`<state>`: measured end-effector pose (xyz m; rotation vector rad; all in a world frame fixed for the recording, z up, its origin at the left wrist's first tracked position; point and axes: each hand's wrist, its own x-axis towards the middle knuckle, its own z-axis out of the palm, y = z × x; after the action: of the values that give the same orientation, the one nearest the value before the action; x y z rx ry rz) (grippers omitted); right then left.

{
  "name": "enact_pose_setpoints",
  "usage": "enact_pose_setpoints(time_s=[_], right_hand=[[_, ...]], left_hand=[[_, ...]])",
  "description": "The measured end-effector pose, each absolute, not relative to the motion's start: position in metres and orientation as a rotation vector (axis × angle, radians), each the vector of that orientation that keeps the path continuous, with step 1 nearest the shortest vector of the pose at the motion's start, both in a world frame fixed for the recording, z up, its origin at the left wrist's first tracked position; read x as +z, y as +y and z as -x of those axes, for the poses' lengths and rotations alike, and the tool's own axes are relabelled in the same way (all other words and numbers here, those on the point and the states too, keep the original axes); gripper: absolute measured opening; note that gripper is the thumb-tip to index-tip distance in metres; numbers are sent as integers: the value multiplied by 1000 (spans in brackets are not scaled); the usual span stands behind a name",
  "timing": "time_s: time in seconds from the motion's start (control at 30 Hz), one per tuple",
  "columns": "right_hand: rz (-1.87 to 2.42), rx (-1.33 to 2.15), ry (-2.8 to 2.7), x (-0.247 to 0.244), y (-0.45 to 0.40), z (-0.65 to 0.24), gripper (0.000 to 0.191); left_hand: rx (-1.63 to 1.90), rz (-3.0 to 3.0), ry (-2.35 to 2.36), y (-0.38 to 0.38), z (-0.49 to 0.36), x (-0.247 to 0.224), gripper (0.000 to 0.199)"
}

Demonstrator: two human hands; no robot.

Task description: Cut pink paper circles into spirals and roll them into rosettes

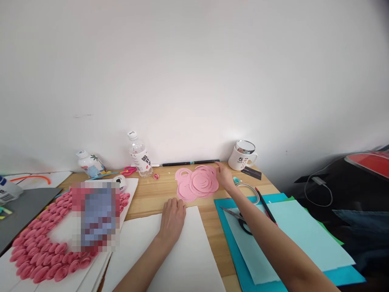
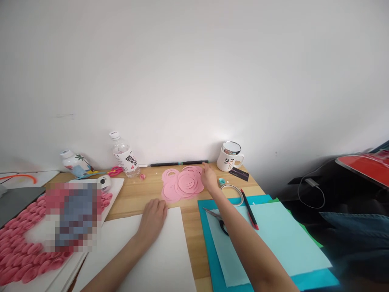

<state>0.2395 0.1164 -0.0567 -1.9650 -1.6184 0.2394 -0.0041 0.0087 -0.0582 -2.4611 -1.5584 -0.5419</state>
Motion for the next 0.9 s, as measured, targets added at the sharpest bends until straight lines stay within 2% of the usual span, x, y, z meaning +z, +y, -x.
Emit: enact_pose_setpoints(time_s=[0.17,0.3,0.43,0.53,0.67,0.77,0.9], right_hand=[[2004,339,-1543,-56,121,-248,37],[1940,389,-1582,-55,118,-244,37],[1870,367,-1620,-42,92,-243,39],[1734,342,-1729,-37,53,-238,32],[1417,83,-1934,-54,2,-226,30],[1428,39,-1986,-72,-16,-219,33],[1528,-10,-2019,-82,-18,-217,30]], left_hand=[[-548,2478,-1578,14,0,-54,22],[-706,2891,-1109,10,-10,-43,17],[-649,3082,-787,5,-15,-36,12],[-653,3050,-878,6,-14,-36,17],[-752,3001,-869,10,-16,-40,21],[-835,2966,-928,15,-21,-44,21],[-921,2832,-1270,26,-24,-47,13]])
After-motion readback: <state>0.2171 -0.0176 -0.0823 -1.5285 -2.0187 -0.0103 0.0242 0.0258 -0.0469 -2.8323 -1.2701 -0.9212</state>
